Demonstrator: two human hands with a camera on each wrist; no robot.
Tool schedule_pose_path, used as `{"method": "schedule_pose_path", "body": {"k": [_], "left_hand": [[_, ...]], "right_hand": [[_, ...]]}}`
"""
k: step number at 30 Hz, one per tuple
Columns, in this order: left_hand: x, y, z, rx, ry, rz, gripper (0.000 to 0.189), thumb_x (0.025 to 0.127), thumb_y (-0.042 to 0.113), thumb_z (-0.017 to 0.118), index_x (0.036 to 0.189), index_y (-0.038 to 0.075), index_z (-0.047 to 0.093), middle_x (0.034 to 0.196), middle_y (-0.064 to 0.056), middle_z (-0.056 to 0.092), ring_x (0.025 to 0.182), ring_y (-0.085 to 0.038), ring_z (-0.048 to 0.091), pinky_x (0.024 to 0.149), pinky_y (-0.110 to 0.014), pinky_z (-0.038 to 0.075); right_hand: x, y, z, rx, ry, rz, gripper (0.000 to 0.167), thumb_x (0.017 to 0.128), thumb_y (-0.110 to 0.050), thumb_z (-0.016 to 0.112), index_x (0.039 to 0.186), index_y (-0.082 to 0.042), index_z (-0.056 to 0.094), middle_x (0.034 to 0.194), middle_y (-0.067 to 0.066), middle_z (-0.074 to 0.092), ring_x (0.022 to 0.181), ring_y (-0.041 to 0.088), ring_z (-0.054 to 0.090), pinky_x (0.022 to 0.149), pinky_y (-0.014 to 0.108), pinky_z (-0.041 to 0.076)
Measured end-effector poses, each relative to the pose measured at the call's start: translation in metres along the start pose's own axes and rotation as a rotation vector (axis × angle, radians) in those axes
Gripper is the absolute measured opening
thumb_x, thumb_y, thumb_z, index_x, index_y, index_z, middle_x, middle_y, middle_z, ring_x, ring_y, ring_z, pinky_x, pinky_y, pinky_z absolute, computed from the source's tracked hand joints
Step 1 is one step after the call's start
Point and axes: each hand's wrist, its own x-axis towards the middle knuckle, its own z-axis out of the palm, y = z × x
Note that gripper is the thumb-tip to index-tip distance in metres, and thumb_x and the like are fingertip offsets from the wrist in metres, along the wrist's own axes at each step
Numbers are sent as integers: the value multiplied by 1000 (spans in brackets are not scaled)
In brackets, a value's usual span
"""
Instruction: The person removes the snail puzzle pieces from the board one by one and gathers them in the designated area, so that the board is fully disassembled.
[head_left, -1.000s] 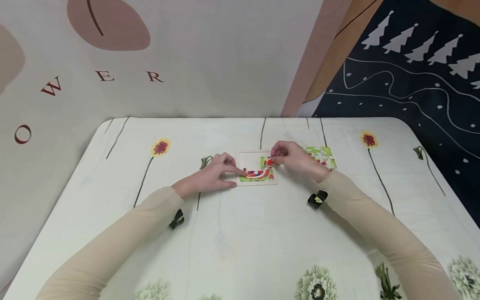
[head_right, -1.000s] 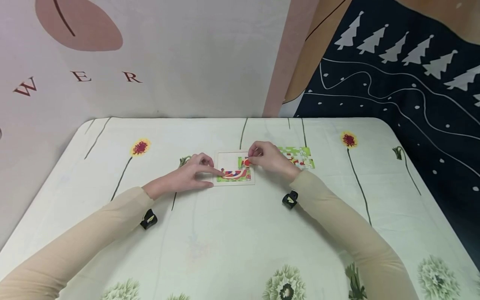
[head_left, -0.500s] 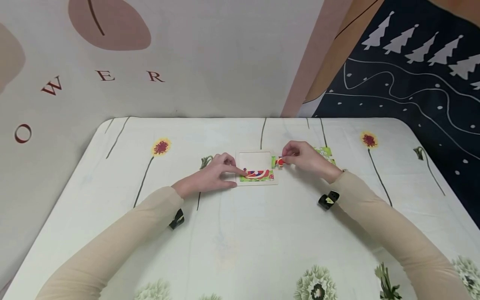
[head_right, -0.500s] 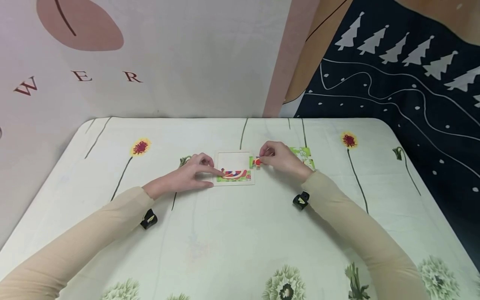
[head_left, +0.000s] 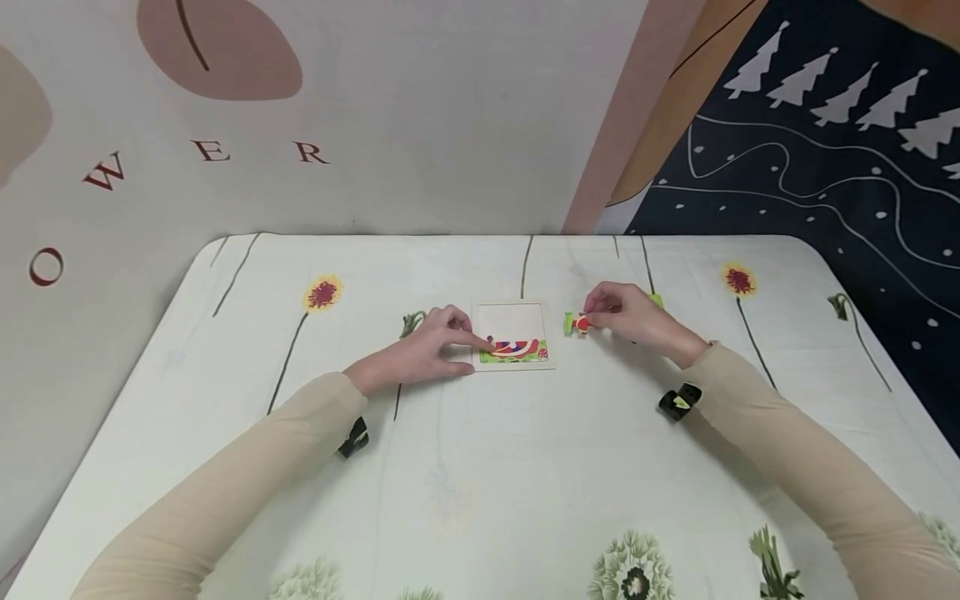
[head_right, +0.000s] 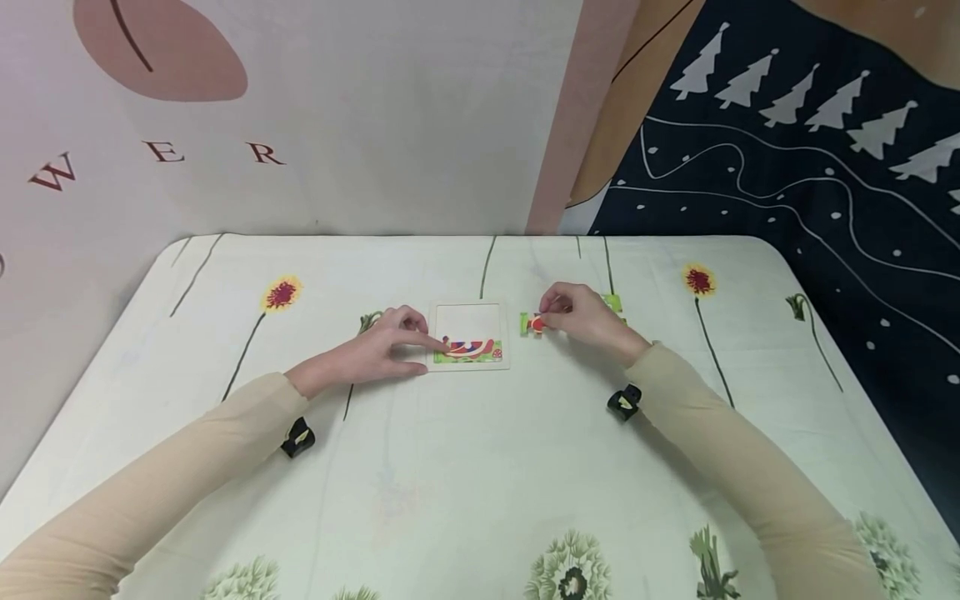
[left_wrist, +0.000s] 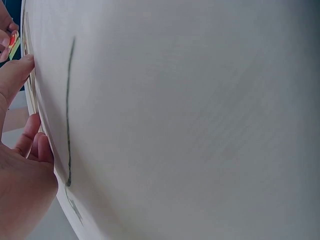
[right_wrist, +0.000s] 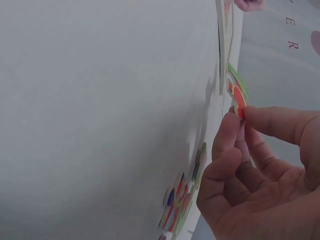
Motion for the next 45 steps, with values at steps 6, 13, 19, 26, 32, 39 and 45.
{"method": "schedule_pose_path", "body": {"k": [6,13,19,26,32,39,45], "left_hand": [[0,0,0,-4,-1,3,33,84,13,75,118,17,72,110,-6,46,102,-26,38,86,-41,31],[0,0,-1,-7,-11,-8,33,85,14,75,118,18,72,111,-6,46,102,-26,37,86,-40,31],[0,-1,-1,-10,-7,-5,33,85,14,74,118,17,72,111,-6,46,101,-26,37,85,-40,31],[0,0,-1,-15,-15,-19,34,85,15,75,119,20,72,111,-6,45,102,-25,36,86,-40,31],[0,-2,0,-15,-17,-24,34,85,15,74,118,20,72,111,-5,45,102,-24,36,86,-40,31],[0,-2,0,-15,-16,-26,33,85,14,74,118,19,72,111,-6,46,103,-25,37,87,-40,30],[0,-1,0,-19,-19,-32,33,85,14,74,118,19,72,112,-6,45,103,-26,36,87,-40,30]], "right_hand": [[-5,4,-7,1,-7,-23,12,94,-8,60,105,-2,62,102,14,63,86,25,54,66,32,42],[-12,9,-17,21,-6,-1,12,94,-12,62,103,-3,62,101,15,63,76,24,53,61,31,44],[-13,14,-22,-20,7,9,12,94,-10,61,103,-3,63,100,14,61,83,25,51,66,32,42],[-13,17,-25,-40,4,4,11,94,-9,60,101,-2,63,98,13,59,83,25,48,66,32,40],[-11,18,-26,-51,0,5,11,94,-11,61,100,-2,63,95,12,59,80,25,47,64,33,38],[-8,19,-25,-95,19,11,9,94,-9,60,99,-2,63,98,13,59,87,27,47,70,36,39],[-6,17,-24,-104,15,35,10,93,-9,61,99,-1,64,97,13,56,85,27,46,67,35,38]]}}
